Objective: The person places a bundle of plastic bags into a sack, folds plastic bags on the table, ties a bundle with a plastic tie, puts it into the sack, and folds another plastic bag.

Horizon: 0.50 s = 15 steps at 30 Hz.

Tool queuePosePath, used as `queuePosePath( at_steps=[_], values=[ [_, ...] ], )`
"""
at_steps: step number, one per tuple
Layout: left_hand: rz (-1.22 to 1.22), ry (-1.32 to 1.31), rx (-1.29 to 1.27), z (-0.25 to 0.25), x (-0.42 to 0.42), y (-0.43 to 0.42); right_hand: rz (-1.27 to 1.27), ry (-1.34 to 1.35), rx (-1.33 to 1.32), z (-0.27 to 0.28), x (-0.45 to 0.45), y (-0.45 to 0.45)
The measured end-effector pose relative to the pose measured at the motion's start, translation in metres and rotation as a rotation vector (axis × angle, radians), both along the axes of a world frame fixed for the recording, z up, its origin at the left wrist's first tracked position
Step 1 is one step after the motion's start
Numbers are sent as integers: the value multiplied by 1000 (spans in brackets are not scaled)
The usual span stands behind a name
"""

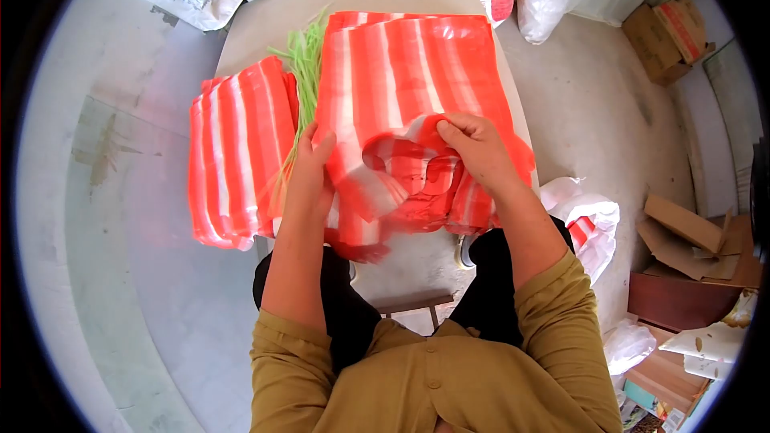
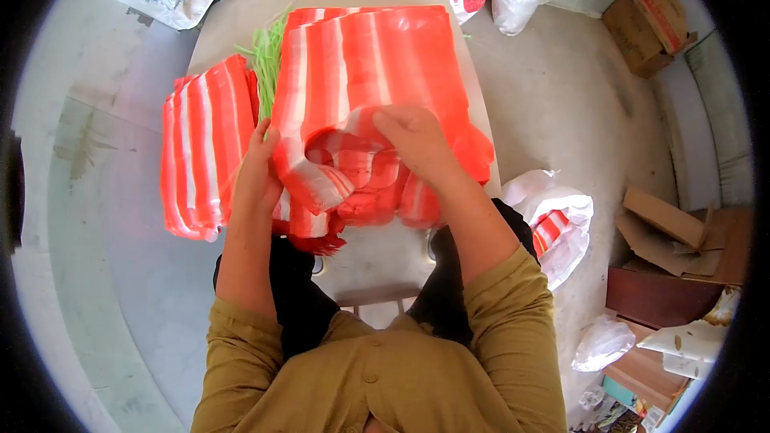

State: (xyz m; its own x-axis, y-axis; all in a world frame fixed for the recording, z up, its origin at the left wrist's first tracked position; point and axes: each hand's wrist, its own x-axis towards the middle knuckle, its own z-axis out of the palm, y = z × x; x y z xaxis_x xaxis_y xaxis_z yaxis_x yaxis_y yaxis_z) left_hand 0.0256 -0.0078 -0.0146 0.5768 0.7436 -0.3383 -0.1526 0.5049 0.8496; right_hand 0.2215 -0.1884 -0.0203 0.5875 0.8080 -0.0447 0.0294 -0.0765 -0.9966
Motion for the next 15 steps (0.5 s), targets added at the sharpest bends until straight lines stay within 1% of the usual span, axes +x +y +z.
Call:
queuePosePath(
  at_steps=[2,3,5,8,9,10,15],
  values=[
    [-60,78,38,0,-14,-2,65,-123,-9,-4,3,-3],
    [-88,117,57,-1,-21,-1,156,-127,-90,2,3,-5],
    [-234,273,184,-1,-36,4,339,-137,-254,20,1,-12],
    [-428,470,373,15,-49,3,468,-616,-119,6,1,-15],
    [-488,527,439,21,-51,3,481,-614,-125,8,-1,-15],
    [-468,480,426,13,-54,2,494,-612,-132,13,-3,-15],
    [-623,503,445,23,-66,1,543,-644,-128,19,-4,-14]
  ],
)
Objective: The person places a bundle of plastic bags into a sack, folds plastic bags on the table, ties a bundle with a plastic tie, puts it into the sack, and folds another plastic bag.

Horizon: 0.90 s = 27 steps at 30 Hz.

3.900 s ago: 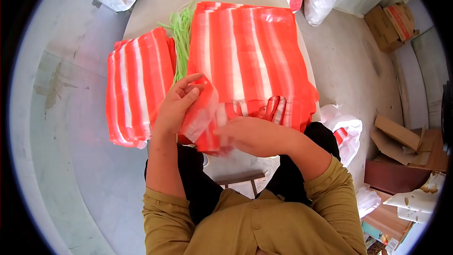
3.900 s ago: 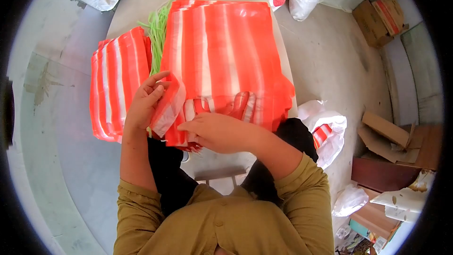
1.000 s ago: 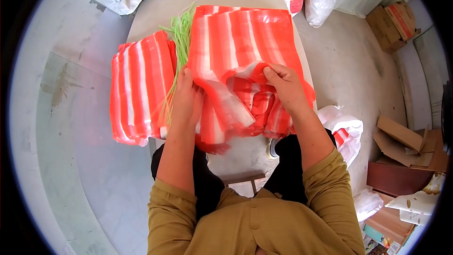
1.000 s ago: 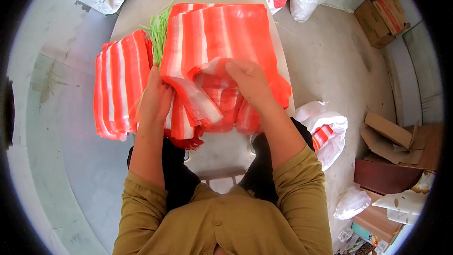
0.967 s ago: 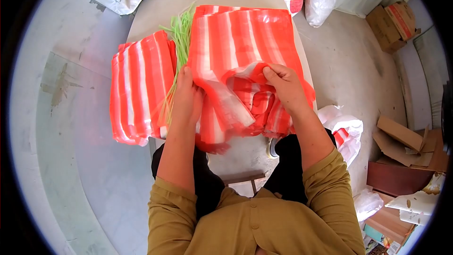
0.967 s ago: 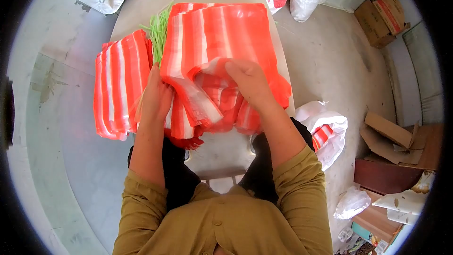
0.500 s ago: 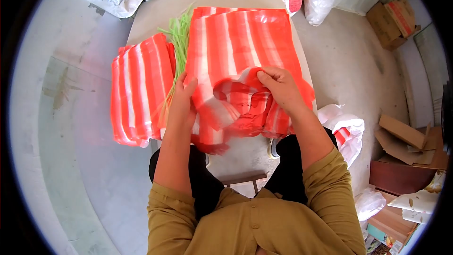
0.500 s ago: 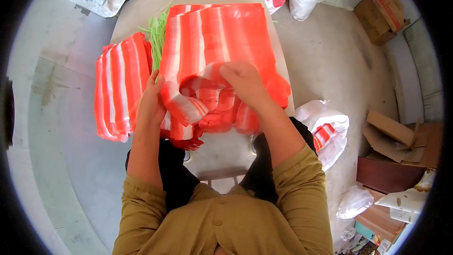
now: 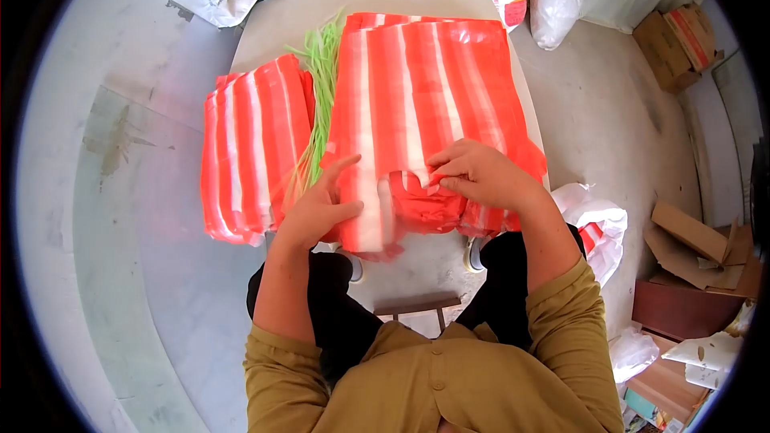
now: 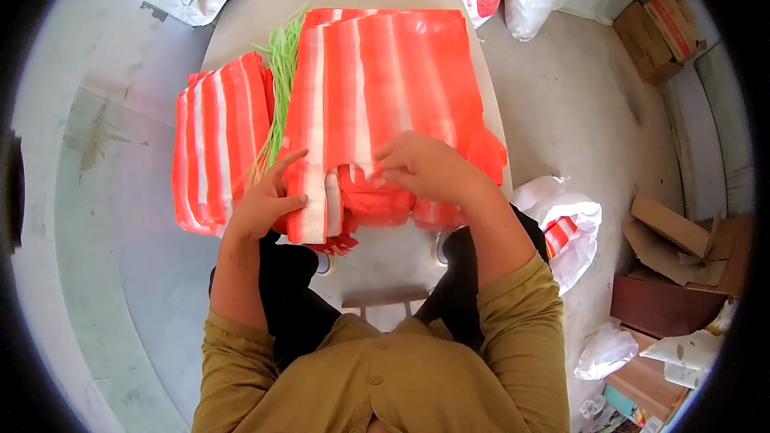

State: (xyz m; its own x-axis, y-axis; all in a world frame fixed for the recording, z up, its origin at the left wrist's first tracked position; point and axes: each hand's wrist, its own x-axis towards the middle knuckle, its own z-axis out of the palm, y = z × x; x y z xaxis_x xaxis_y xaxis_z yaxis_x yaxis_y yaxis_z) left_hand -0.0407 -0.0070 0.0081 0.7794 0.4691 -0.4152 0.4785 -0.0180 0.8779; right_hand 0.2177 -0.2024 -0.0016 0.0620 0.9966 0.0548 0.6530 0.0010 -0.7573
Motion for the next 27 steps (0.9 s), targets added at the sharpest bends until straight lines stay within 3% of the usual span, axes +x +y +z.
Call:
queuePosePath(
  at_steps=[8,14,24,27],
  values=[
    [36,-135,-115,0,26,4,93,-388,89,4,-11,0],
    [85,-322,-211,-18,74,2,70,-510,154,-12,-19,-3],
    [-85,-72,42,6,37,12,45,-456,138,-2,-19,-3],
    [-107,21,-16,5,11,16,90,-389,132,0,-17,-2]
  ],
)
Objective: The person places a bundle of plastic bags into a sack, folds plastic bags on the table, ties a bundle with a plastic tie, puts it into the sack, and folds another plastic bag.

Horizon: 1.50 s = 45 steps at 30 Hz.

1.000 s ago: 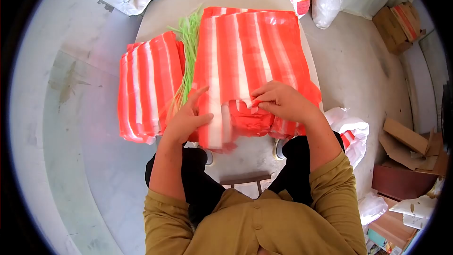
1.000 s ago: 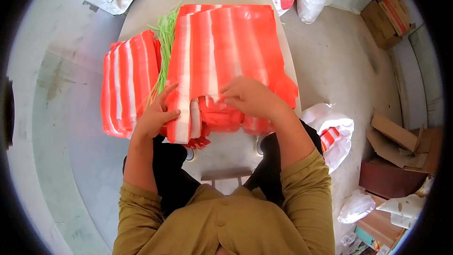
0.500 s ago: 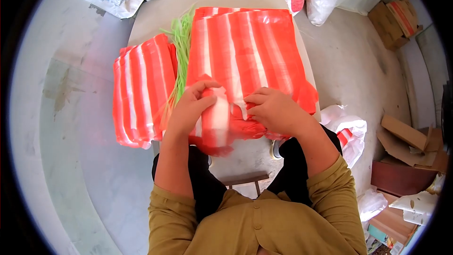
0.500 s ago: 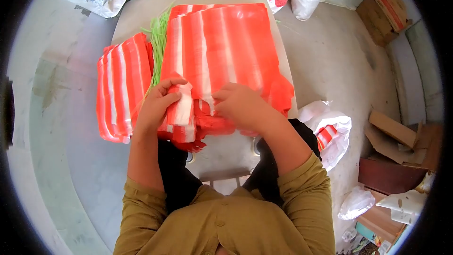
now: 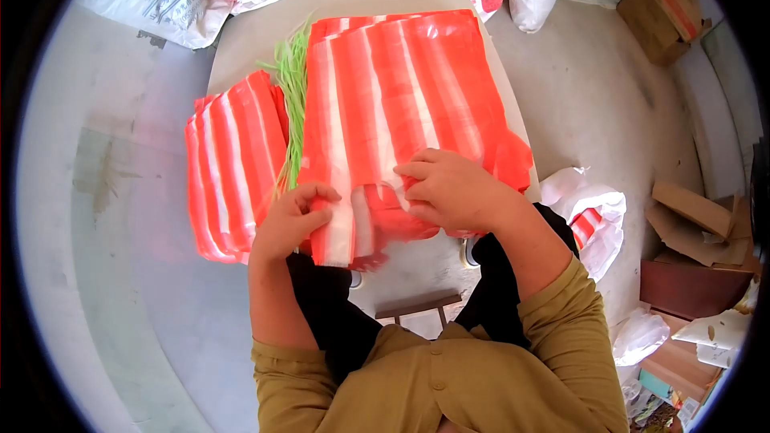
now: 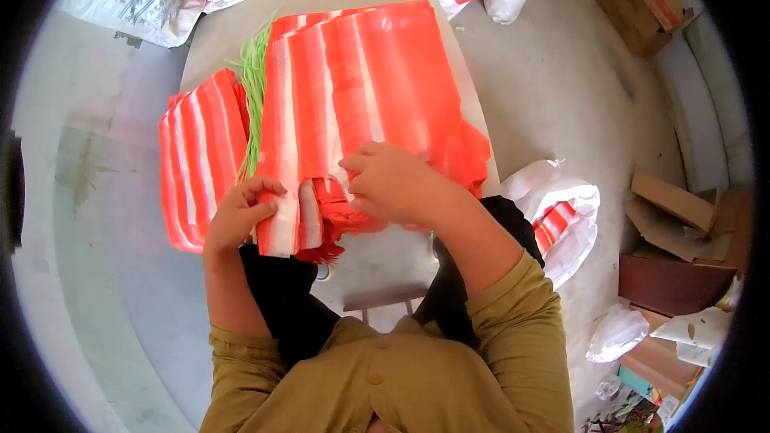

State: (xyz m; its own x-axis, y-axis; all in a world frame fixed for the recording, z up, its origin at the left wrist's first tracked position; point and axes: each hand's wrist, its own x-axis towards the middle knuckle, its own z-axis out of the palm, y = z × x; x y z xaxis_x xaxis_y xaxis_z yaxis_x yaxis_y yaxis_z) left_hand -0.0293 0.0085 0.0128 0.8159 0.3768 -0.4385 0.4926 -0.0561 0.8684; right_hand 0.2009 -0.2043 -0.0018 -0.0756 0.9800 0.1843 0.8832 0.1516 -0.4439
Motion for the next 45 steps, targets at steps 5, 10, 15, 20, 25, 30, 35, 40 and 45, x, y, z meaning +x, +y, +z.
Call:
queuePosePath(
  at_steps=[5,10,15,20,25,30,35,40,45],
  values=[
    [21,12,-191,-11,-16,-12,-40,166,85,-2,-11,21],
    [20,42,-219,-8,-15,-13,23,124,183,-30,-28,55],
    [3,36,-231,-7,-19,-7,-46,112,-32,-27,-41,69],
    [12,-180,-233,-11,-6,-8,-149,278,-143,-14,-40,70],
    [162,-278,-260,-9,20,-17,-194,656,-67,9,-31,51],
    [249,-242,-356,-17,49,-18,-157,251,240,16,-42,36],
    [288,-272,-502,-19,68,-24,-287,143,132,-9,-35,37],
    [350,-364,-321,-12,68,-25,-465,518,52,-10,-18,44],
    [272,-413,493,-35,58,-8,-528,584,32,-15,-5,48]
  ],
)
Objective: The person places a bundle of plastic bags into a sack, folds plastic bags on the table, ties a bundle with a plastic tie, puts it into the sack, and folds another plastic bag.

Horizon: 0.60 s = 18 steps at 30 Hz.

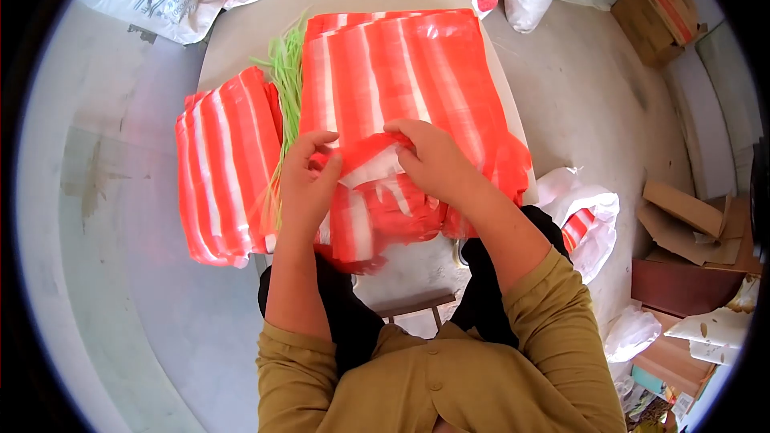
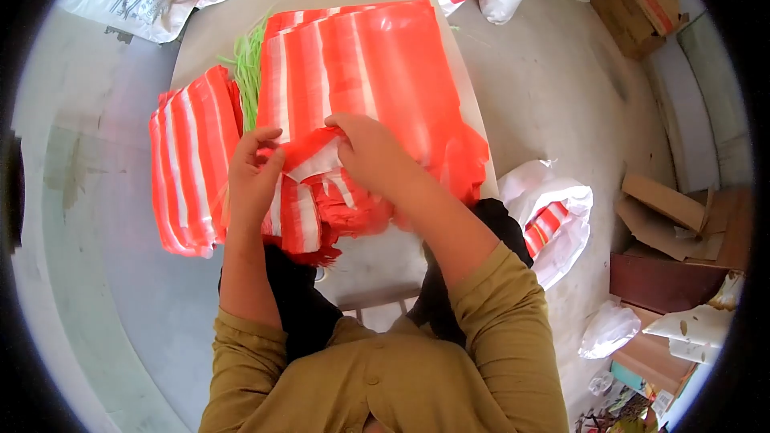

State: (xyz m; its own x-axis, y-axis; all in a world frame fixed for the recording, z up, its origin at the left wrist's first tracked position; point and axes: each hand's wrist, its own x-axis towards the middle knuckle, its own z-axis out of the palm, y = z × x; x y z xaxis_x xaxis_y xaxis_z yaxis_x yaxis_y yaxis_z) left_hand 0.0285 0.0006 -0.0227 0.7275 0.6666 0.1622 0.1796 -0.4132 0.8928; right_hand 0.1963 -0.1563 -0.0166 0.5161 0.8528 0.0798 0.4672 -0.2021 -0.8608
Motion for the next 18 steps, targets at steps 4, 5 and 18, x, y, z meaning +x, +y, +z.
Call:
queuePosePath(
  at_steps=[4,5,18],
  values=[
    [-100,91,592,3,4,1,-5,-97,-39,0,1,0],
    [-114,114,562,-3,4,0,-5,-130,-58,1,0,0],
    [-164,197,597,-4,19,-11,110,-384,-154,-2,8,-6]
  ],
)
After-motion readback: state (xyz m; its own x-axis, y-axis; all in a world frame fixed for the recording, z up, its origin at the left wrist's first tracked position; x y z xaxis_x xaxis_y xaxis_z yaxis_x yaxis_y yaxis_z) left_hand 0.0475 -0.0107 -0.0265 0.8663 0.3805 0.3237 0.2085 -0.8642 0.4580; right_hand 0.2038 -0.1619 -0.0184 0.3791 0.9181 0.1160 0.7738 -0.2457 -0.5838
